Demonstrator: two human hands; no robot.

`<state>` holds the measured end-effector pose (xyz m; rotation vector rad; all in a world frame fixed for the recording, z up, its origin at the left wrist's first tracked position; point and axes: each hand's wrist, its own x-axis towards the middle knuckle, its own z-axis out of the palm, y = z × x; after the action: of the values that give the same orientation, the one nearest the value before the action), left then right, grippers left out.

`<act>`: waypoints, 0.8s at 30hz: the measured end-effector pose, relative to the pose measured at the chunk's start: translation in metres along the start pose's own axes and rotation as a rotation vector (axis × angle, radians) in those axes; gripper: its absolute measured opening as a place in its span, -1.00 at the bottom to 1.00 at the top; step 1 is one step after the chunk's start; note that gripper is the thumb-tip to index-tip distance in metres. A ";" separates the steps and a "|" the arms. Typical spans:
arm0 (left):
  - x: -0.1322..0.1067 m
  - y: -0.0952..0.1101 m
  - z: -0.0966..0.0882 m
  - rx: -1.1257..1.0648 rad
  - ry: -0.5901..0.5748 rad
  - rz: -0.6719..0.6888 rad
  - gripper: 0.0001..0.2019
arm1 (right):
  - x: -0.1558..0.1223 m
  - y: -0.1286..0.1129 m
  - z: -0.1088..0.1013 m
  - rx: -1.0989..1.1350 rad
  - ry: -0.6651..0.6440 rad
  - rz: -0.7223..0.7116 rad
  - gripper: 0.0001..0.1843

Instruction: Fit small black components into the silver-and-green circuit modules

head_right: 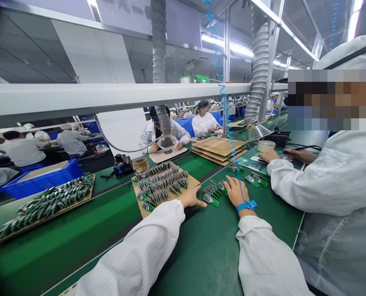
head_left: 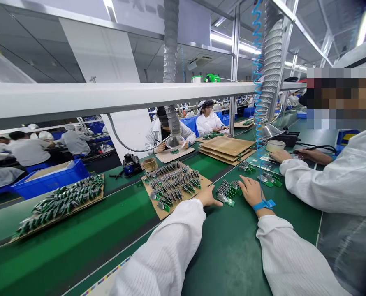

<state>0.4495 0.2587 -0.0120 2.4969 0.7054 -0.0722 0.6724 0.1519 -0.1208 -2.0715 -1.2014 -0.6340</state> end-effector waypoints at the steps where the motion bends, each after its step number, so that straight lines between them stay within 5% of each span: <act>1: -0.011 -0.003 -0.004 -0.008 -0.007 0.009 -0.44 | -0.003 -0.003 -0.003 -0.006 0.032 0.021 -0.68; 5: -0.081 -0.012 -0.020 -0.070 -0.016 0.093 -0.40 | -0.020 -0.022 -0.018 -0.026 0.138 0.122 -0.75; 9: -0.191 -0.030 -0.030 -0.167 0.022 0.149 -0.61 | -0.039 -0.051 -0.036 -0.007 0.148 0.126 -0.79; 12: -0.282 -0.062 -0.037 -0.206 0.065 0.084 -0.68 | -0.053 -0.082 -0.046 0.051 0.113 0.072 -0.80; 14: -0.341 -0.092 -0.040 -0.241 0.207 -0.061 -0.72 | -0.063 -0.111 -0.050 0.111 0.069 0.016 -0.80; 20: -0.494 -0.178 -0.023 -0.367 0.667 -0.566 -0.66 | -0.113 -0.249 -0.065 0.393 -0.239 -0.303 -0.85; 24: -0.550 -0.197 0.005 -0.433 0.914 -0.725 -0.56 | -0.161 -0.359 -0.087 0.595 -0.546 -0.587 -0.68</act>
<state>-0.1221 0.1390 -0.0074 1.6592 1.7320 0.8993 0.2737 0.1284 -0.0671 -1.4041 -2.0447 0.0879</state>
